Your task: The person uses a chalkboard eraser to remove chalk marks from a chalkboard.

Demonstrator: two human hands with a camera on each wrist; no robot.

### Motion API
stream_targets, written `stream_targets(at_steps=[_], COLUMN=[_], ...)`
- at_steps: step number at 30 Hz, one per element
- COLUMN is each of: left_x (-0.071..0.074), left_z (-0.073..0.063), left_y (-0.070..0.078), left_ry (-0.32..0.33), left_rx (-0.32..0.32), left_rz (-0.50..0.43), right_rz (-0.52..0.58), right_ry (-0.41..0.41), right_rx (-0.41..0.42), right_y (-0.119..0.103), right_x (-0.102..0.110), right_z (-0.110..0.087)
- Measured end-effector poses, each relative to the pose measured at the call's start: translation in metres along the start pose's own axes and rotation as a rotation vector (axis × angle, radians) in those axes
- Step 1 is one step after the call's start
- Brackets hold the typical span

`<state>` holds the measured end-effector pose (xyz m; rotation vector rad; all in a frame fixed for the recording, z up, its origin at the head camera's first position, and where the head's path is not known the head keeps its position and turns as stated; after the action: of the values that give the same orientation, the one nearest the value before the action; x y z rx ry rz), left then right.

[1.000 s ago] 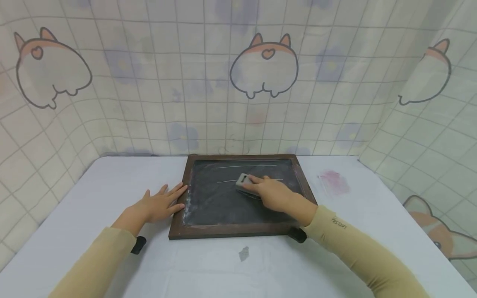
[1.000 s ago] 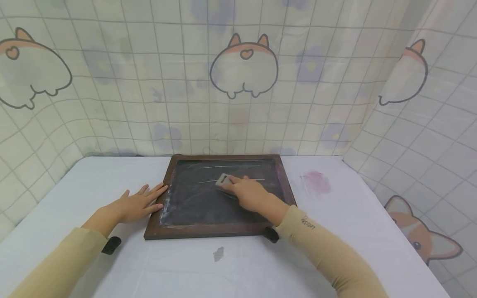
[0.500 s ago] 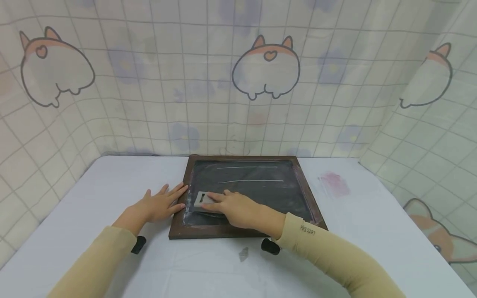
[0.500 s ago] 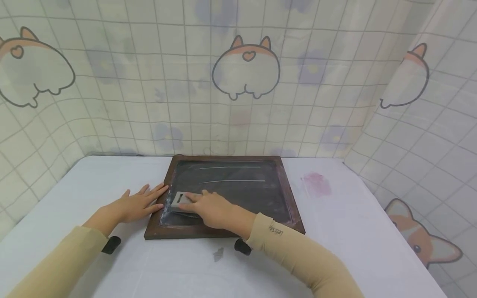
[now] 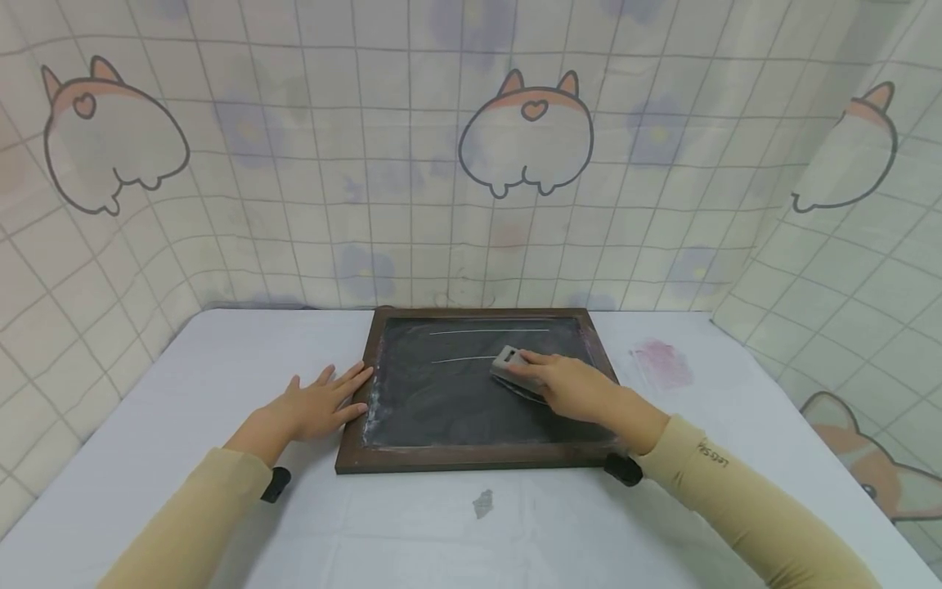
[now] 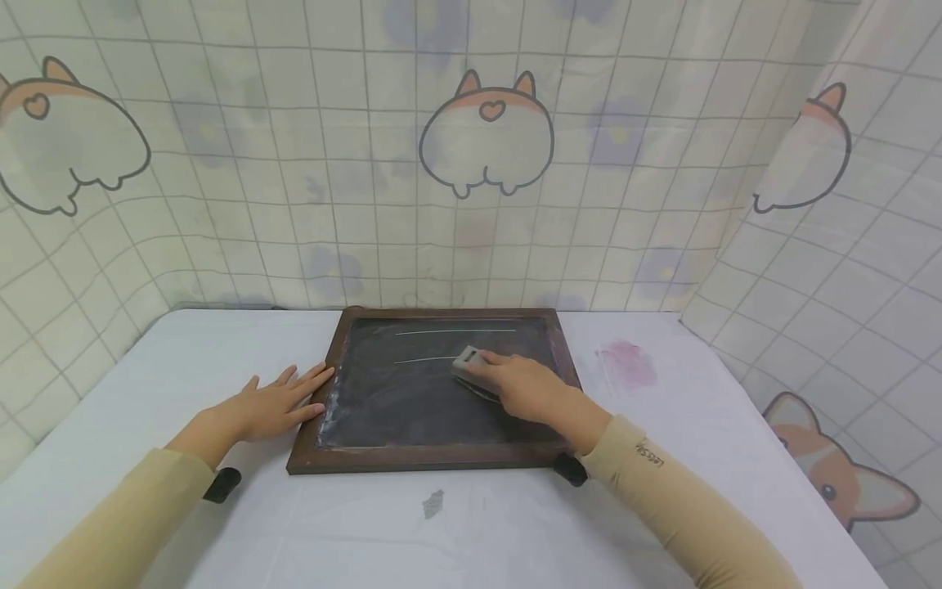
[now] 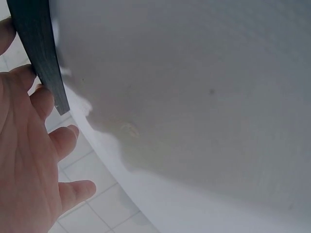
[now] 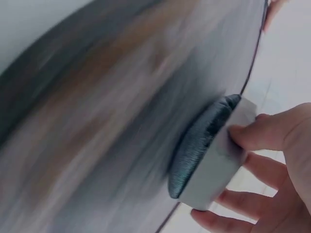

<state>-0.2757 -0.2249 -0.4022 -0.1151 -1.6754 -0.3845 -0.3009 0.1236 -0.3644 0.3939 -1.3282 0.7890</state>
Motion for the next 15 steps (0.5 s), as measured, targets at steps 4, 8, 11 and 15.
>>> stream_targets(at_steps=[4,8,11,15], left_x=[0.000,-0.001,-0.003,-0.004], left_z=[0.000,0.001,0.002,0.003], left_y=[0.000,-0.003,-0.006,-0.006], left_ry=[0.002,0.002,0.002,-0.001], left_rx=[-0.003,-0.004,-0.007,-0.006], left_rz=[0.003,-0.005,-0.010,-0.008], right_rz=[0.040,0.056,0.073,0.039], right_ry=[-0.022,-0.042,-0.065,-0.048], right_rx=[-0.101,-0.204,-0.256,-0.239], right_y=[0.025,0.043,0.049,0.048], right_x=[0.012,0.019,0.019,0.016], right_z=[-0.014,-0.022,-0.023,-0.018])
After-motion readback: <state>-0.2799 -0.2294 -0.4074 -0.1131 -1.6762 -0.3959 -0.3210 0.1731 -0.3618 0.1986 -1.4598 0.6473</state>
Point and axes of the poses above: each hand's wrist, its own z-axis towards the middle knuckle, its own x-axis out of the back of the hand, y = z × x, the point moved 5 cm from there along z, towards the middle knuckle, and after that the axes turned 9 degrees about y, right-handed, at the moved point
